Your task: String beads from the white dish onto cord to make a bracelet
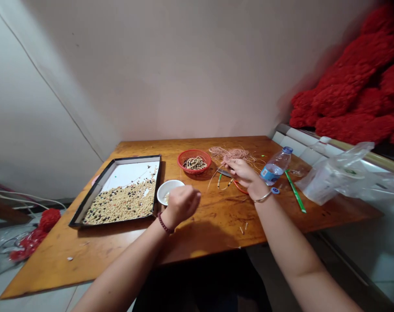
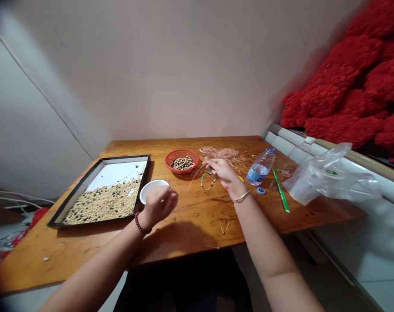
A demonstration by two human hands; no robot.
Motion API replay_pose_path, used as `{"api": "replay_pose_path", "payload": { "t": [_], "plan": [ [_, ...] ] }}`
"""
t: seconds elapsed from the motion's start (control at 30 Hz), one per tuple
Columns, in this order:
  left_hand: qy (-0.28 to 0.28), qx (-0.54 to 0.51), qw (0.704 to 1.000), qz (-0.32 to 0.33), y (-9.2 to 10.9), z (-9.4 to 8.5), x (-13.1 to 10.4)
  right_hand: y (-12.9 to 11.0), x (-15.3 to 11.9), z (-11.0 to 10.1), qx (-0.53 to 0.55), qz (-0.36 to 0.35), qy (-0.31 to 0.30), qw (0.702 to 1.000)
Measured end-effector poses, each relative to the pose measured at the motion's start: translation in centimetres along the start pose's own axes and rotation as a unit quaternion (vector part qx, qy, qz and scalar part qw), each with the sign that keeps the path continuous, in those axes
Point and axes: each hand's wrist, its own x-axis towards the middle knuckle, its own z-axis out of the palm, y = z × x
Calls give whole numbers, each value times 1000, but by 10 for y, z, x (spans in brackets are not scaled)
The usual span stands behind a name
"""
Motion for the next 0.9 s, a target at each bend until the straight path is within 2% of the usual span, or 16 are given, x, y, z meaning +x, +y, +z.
{"api": "replay_pose_path", "payload": {
  "t": [0.07, 0.13, 0.17, 0.23, 0.27, 0.33, 0.4, 0.47, 0.63, 0.8, 0.9],
  "plan": [
    [-101, 3, 991, 92, 4, 2, -3, 11, 4, 13, 22, 11, -28, 999],
    [-191, 13, 972, 137, 6, 4, -3, 23, 6, 25, 25, 23, -57, 998],
    [-224, 23, 965, 132, 6, 6, -3, 29, 6, 30, 20, 29, -71, 997],
    [-248, 48, 965, 77, 3, 10, -1, 42, 6, 38, 4, 37, -95, 995],
    [-240, 58, 968, 39, 1, 12, 0, 47, 5, 41, -7, 40, -109, 993],
    [-190, 42, 980, -42, -3, 17, 1, 55, 3, 45, -23, 44, -125, 991],
    [-117, -16, 987, -113, -7, 21, 1, 59, 1, 48, -27, 42, -133, 990],
    [-81, -74, 982, -153, -9, 23, 2, 59, -2, 50, -22, 36, -140, 989],
    [-154, -147, 960, -183, -13, 20, 4, 56, -6, 52, 13, 27, -152, 988],
    [-168, -212, 934, -232, -18, 21, 6, 53, -8, 51, 86, 46, -164, 982],
    [-176, -235, 925, -240, -18, 21, 7, 51, -10, 49, 122, 66, -184, 973]
  ]
}}
